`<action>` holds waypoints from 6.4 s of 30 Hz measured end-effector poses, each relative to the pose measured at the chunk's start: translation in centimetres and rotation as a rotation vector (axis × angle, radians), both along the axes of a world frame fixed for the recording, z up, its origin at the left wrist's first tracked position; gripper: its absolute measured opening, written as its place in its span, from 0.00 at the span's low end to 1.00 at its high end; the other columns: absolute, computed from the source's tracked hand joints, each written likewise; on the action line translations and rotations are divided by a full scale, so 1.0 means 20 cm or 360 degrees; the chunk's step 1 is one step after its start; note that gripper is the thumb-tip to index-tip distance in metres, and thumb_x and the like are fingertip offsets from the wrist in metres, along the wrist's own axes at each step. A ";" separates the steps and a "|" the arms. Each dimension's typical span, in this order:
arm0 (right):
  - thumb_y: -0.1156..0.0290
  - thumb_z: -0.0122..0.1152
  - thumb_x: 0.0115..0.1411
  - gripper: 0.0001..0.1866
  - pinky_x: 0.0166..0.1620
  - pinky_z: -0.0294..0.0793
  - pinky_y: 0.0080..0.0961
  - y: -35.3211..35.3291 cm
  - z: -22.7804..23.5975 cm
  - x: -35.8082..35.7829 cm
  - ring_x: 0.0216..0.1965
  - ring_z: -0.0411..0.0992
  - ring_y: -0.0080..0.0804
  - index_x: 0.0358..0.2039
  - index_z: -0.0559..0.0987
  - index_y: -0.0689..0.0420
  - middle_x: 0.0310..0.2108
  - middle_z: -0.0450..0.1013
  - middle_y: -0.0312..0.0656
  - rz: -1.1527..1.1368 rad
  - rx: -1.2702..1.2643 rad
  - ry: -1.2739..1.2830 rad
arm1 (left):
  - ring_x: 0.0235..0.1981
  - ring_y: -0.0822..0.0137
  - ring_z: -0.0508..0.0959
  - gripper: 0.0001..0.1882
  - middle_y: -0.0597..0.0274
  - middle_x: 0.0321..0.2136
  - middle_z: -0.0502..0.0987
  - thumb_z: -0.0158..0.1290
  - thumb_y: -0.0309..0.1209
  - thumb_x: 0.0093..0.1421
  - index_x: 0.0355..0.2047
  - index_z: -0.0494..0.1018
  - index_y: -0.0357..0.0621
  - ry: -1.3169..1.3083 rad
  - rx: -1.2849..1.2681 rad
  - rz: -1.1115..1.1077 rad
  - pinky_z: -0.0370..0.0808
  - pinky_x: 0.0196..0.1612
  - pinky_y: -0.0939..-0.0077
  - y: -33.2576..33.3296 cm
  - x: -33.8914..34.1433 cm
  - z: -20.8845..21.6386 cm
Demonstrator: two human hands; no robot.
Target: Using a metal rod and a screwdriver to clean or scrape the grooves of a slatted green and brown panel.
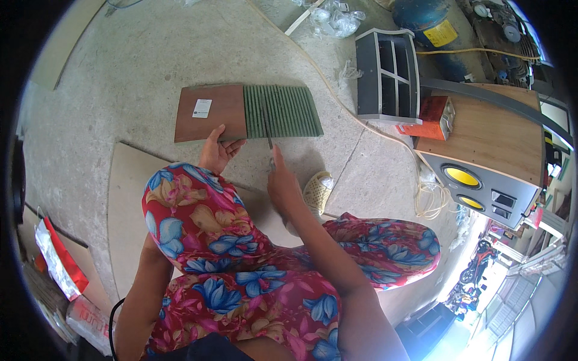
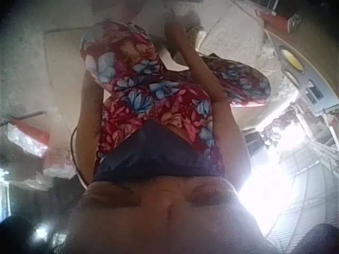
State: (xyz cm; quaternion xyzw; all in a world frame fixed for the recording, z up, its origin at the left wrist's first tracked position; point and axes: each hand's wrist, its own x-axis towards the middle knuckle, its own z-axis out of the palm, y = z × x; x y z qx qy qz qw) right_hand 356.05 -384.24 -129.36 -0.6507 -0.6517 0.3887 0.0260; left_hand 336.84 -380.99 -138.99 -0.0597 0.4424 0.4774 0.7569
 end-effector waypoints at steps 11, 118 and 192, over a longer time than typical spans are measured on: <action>0.75 0.40 0.59 0.32 0.47 0.65 0.51 -0.05 0.07 -0.01 0.43 0.68 0.65 0.64 0.49 0.51 0.42 0.69 0.67 -0.0029 -0.0164 0.0023 | 0.43 0.62 0.76 0.25 0.57 0.41 0.77 0.47 0.48 0.59 0.50 0.66 0.44 0.0034 -0.0053 0.0044 0.64 0.49 0.69 0.03 0.01 -0.05; 0.64 0.58 0.56 0.17 0.42 0.71 0.38 0.84 0.41 0.15 0.38 0.73 0.52 0.41 0.73 0.63 0.34 0.74 0.56 -0.0314 0.0501 0.0421 | 0.31 0.58 0.77 0.17 0.58 0.27 0.78 0.60 0.45 0.49 0.33 0.78 0.48 0.3213 0.1152 -0.0866 0.70 0.36 0.63 0.39 -0.38 0.64; 0.59 0.57 0.58 0.17 0.30 0.72 0.44 1.05 0.91 1.09 0.30 0.72 0.58 0.40 0.72 0.60 0.26 0.73 0.58 0.0576 0.1203 -0.0187 | 0.31 0.51 0.78 0.14 0.48 0.27 0.77 0.59 0.36 0.51 0.35 0.75 0.41 0.3065 0.0896 -0.1439 0.73 0.33 0.61 0.61 -0.28 0.95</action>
